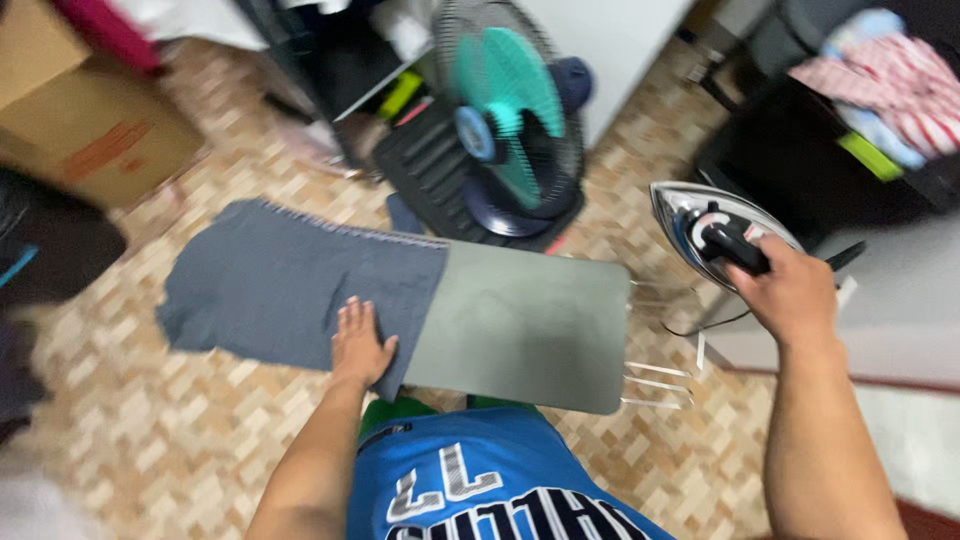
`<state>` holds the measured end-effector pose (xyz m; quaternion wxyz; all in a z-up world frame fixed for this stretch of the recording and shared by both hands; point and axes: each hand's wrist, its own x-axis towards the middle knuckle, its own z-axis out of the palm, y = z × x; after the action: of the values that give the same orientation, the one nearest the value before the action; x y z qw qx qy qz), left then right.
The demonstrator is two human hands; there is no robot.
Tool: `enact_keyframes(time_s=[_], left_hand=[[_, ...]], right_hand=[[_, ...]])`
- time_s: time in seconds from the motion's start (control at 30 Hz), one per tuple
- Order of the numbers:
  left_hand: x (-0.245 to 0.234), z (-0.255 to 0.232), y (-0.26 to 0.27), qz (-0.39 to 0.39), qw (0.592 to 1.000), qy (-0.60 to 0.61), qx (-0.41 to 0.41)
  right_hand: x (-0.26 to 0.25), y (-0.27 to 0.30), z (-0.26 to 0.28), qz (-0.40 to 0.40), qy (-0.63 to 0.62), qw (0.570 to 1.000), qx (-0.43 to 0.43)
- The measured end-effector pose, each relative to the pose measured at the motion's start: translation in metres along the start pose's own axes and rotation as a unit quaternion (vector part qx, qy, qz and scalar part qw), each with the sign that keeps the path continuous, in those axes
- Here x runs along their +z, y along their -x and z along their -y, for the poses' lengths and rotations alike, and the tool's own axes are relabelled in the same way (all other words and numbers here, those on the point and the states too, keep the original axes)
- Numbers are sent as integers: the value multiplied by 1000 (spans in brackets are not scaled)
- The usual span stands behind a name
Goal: The person irons a blue garment on an ironing board, turning it over and smoothing different sections with the iron.
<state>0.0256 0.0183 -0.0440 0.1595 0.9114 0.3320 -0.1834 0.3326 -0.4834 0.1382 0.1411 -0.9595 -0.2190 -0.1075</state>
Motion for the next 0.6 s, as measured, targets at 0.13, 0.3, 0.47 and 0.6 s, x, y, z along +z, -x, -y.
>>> enact_keyframes(time_s=[0.13,0.3,0.47,0.6], left_hand=[[-9,10,19,-68,989,126,35],[-15,56,29,-145,971,188,-27],[-19,117,23,-104,983,129,-81],[-31,152,21,-51,989,95,-100]], right_hand=[[4,-25,48,31,-10,997,-71],[33,-25,153,187,-260,947,-13],[84,0,274,221,-245,939,-101],[122,18,367,344,-276,895,-60]])
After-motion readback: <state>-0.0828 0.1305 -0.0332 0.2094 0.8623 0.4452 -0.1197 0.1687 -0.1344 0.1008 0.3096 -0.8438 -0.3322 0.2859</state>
